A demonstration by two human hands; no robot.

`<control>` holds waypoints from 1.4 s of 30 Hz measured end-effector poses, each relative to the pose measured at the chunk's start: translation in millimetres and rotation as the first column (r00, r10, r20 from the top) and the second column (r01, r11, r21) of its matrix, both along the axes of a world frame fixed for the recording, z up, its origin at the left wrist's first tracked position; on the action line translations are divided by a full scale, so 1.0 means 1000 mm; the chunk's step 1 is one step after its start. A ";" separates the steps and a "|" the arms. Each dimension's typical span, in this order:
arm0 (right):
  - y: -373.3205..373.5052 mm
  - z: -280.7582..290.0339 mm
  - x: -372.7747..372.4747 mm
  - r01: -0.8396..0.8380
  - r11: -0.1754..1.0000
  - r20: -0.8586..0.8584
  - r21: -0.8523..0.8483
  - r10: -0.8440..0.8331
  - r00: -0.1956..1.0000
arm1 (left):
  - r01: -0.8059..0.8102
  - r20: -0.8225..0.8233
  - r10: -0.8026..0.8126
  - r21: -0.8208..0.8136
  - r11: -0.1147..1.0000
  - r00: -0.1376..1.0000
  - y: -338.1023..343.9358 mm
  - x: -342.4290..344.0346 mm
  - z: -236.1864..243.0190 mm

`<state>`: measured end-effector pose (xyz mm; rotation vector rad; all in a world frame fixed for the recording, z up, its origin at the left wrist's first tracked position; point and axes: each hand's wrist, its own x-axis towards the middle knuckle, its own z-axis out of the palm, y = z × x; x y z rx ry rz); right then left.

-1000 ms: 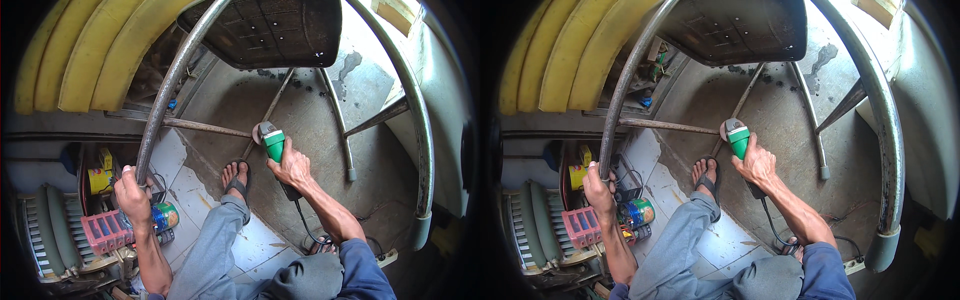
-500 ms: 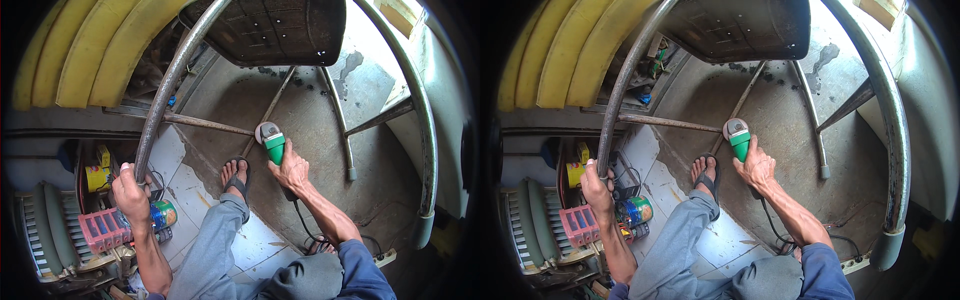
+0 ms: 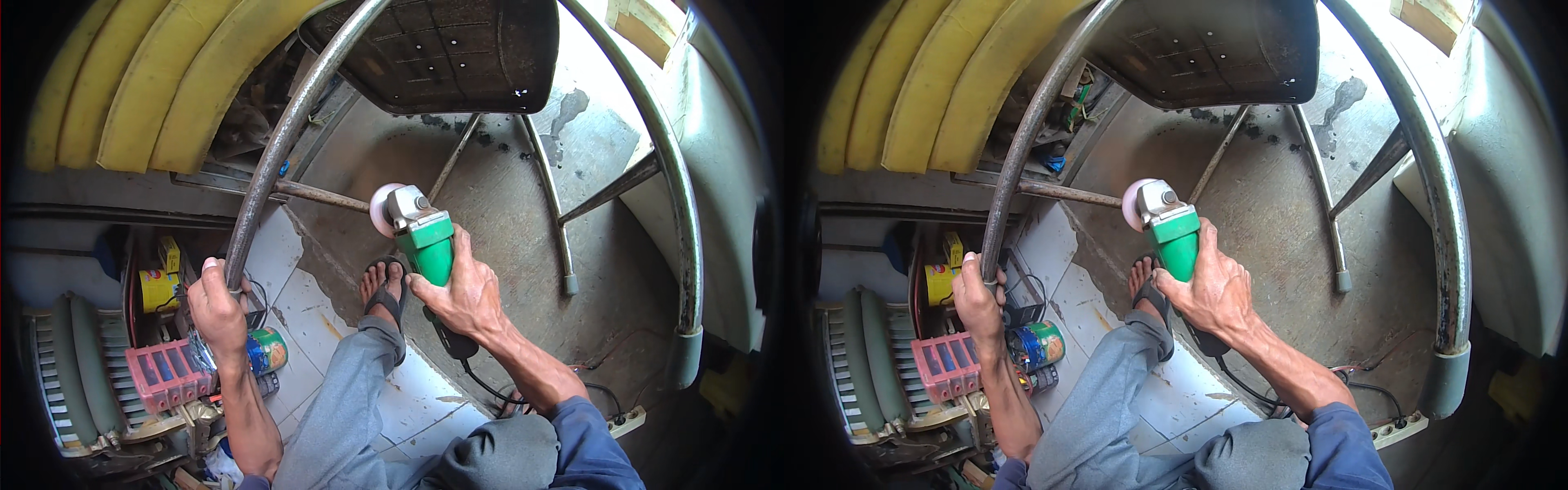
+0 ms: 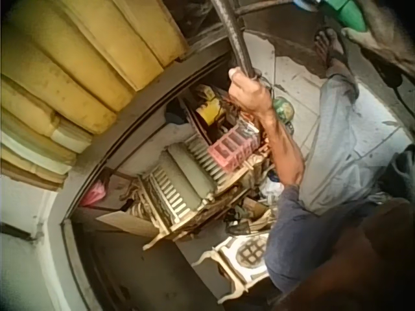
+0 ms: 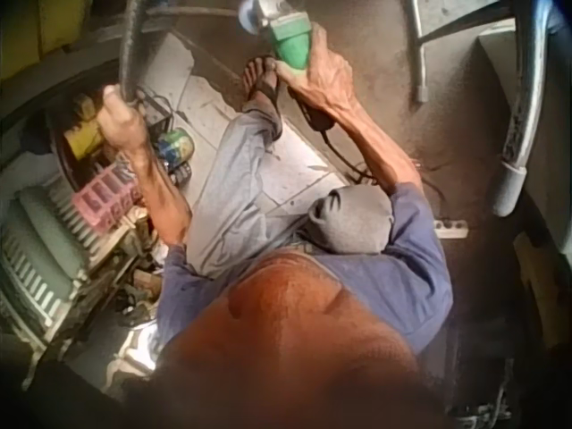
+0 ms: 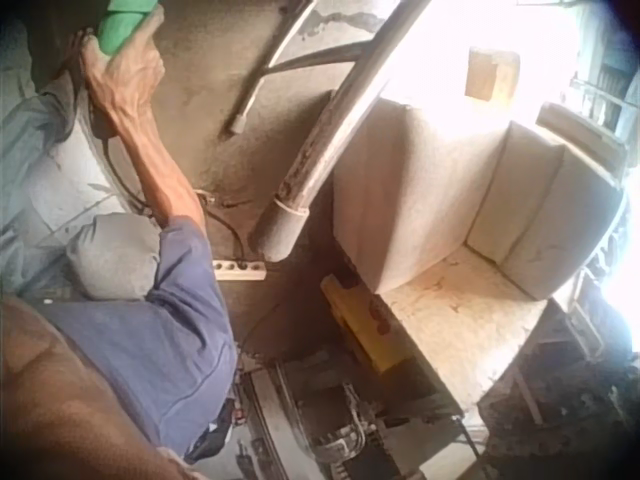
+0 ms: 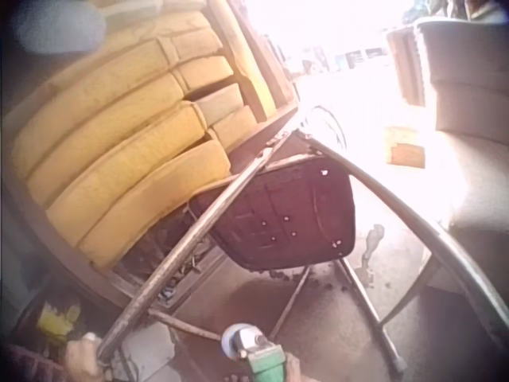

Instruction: The person uses an angle grinder to smooth or cut the metal legs and joints of a folding chair frame while sitting on the floor.

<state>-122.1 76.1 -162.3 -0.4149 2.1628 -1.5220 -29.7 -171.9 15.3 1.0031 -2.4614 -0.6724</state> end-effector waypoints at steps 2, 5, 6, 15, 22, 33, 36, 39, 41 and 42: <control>-0.003 0.016 -0.004 0.005 0.997 -0.044 -0.072 -0.008 0.999 | 0.001 0.018 -0.001 -0.003 1.000 1.000 -0.001 0.001 0.004; -0.005 0.037 -0.010 -0.006 0.985 -0.082 -0.173 -0.008 0.997 | 0.005 0.015 -0.006 0.017 1.000 1.000 0.000 0.000 0.003; -0.006 0.044 -0.011 -0.016 0.981 -0.082 -0.196 0.000 0.997 | 0.004 0.010 -0.005 0.024 1.000 1.000 0.000 0.001 0.004; -0.015 0.077 -0.014 -0.022 0.930 -0.088 -0.367 -0.011 0.996 | 0.027 0.028 -0.027 0.031 0.999 0.999 -0.001 0.001 0.004; -0.015 0.066 -0.007 0.004 0.958 -0.014 -0.287 -0.008 1.000 | 0.004 0.020 -0.005 0.047 0.999 1.000 0.000 0.001 0.006; -0.019 -0.007 -0.002 0.081 0.993 0.051 -0.081 -0.077 0.996 | 0.012 -0.033 -0.010 0.059 0.998 0.999 -0.001 -0.001 0.003; -0.021 -0.021 -0.001 0.085 0.996 0.094 -0.029 -0.082 0.992 | -0.004 -0.033 0.006 0.066 0.998 0.999 -0.003 0.005 0.004; -0.021 -0.041 -0.003 0.067 0.994 0.105 0.085 -0.076 0.992 | 0.007 -0.054 -0.003 0.076 0.997 0.999 -0.001 0.001 0.001; -0.021 -0.054 -0.002 0.049 0.989 0.122 0.139 -0.066 0.990 | -0.030 -0.030 0.032 0.078 0.996 0.999 0.002 0.001 0.003; -0.022 -0.062 -0.001 0.048 0.985 0.119 0.165 -0.068 0.991 | -0.046 -0.018 0.048 0.079 0.996 0.999 0.005 -0.001 0.004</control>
